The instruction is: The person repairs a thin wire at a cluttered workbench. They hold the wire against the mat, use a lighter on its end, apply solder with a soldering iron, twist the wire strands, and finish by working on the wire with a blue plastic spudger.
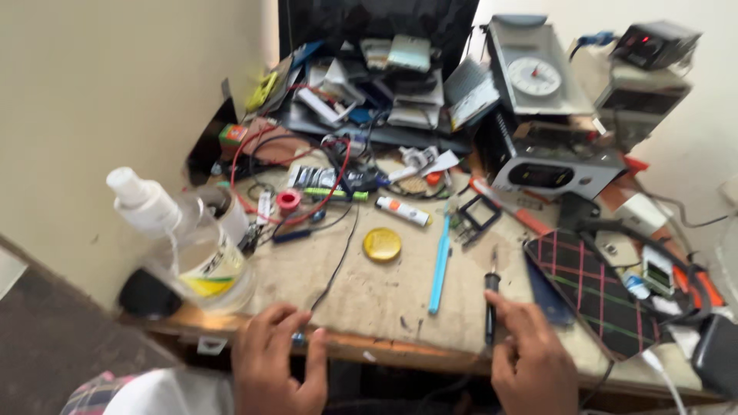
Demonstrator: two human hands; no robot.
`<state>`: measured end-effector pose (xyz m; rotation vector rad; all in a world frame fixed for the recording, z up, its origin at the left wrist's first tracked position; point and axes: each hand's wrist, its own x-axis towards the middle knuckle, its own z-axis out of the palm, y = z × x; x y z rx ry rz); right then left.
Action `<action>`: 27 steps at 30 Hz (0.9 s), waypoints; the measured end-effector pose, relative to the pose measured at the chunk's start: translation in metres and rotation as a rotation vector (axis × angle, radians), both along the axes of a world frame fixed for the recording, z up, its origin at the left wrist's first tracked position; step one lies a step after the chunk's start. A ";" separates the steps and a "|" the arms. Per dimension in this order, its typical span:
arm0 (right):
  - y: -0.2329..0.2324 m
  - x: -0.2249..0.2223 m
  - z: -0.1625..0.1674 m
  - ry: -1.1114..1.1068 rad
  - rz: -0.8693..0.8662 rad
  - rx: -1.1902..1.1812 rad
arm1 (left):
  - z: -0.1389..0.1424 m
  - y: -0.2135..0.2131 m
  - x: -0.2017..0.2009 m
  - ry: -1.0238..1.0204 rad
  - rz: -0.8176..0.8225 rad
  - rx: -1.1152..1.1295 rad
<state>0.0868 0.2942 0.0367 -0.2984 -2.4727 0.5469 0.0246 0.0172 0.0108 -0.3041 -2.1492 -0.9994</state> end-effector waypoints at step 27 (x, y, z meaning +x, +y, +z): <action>-0.113 -0.028 -0.011 0.257 0.448 -0.019 | 0.034 -0.007 -0.028 -0.397 -0.041 0.138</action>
